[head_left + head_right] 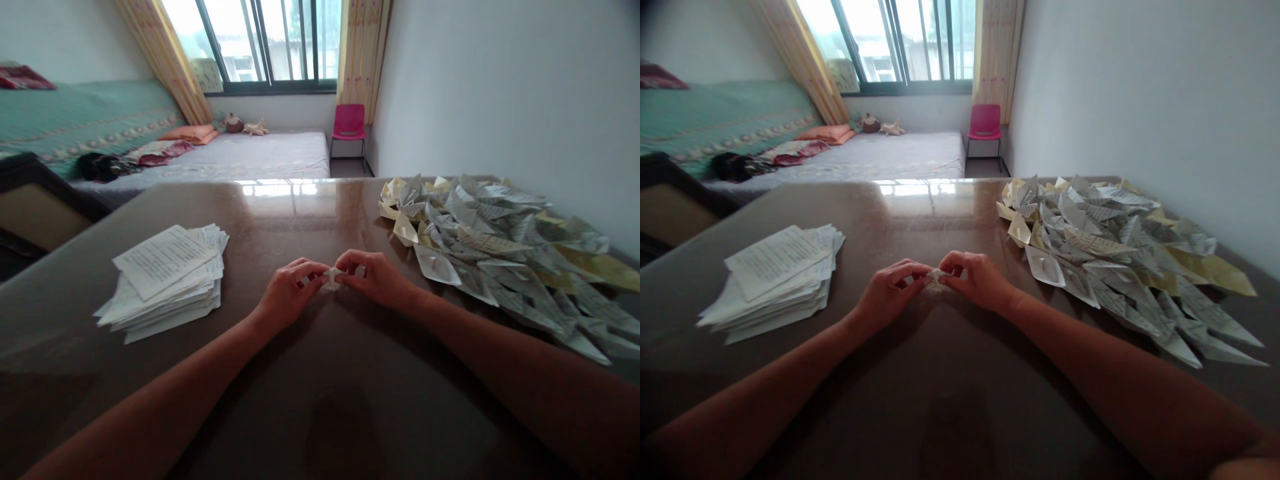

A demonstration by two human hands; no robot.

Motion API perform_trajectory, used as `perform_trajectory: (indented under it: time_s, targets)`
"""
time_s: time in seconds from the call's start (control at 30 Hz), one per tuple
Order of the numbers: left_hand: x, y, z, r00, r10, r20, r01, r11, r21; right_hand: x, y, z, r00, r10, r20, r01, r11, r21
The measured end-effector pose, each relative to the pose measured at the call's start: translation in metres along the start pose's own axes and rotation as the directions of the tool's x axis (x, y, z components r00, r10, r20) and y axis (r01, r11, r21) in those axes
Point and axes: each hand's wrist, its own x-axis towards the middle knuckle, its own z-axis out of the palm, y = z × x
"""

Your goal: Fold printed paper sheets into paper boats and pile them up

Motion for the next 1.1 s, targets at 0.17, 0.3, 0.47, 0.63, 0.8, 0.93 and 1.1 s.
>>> perform_trajectory:
  time_s: [0.17, 0.3, 0.47, 0.63, 0.8, 0.93, 1.1]
  targets:
    - [-0.003, 0.000, -0.002, 0.990, 0.140, -0.019, -0.136, 0.980, 0.145, -0.005, -0.006, -0.002, 0.987, -0.161, 0.004, 0.156, 0.951, -0.266]
    - [-0.003, -0.001, -0.002, 0.988, 0.150, -0.026, -0.143, 0.972, 0.188, -0.005, -0.005, -0.003, 0.984, -0.173, 0.034, 0.176, 0.962, -0.208]
    - [0.000, 0.002, -0.004, 0.994, 0.059, -0.090, -0.054, 0.997, 0.060, -0.001, 0.001, -0.003, 0.986, -0.167, -0.018, 0.165, 0.982, -0.087]
    - [0.006, -0.005, -0.004, 0.970, -0.167, -0.177, 0.131, 0.971, -0.199, 0.004, 0.007, -0.001, 0.991, 0.067, -0.117, -0.044, 0.982, 0.186]
    - [0.011, -0.017, -0.004, 0.952, -0.268, -0.148, 0.184, 0.886, -0.425, 0.008, 0.022, 0.005, 0.935, 0.318, -0.159, -0.190, 0.826, 0.531]
    - [0.012, -0.023, -0.005, 0.958, -0.256, -0.130, 0.172, 0.874, -0.455, 0.009, 0.028, 0.005, 0.916, 0.344, -0.207, -0.153, 0.776, 0.611]
    - [0.010, -0.018, -0.004, 0.997, -0.069, -0.039, 0.056, 0.958, -0.281, 0.005, 0.018, 0.004, 0.952, 0.209, -0.225, -0.121, 0.929, 0.350]
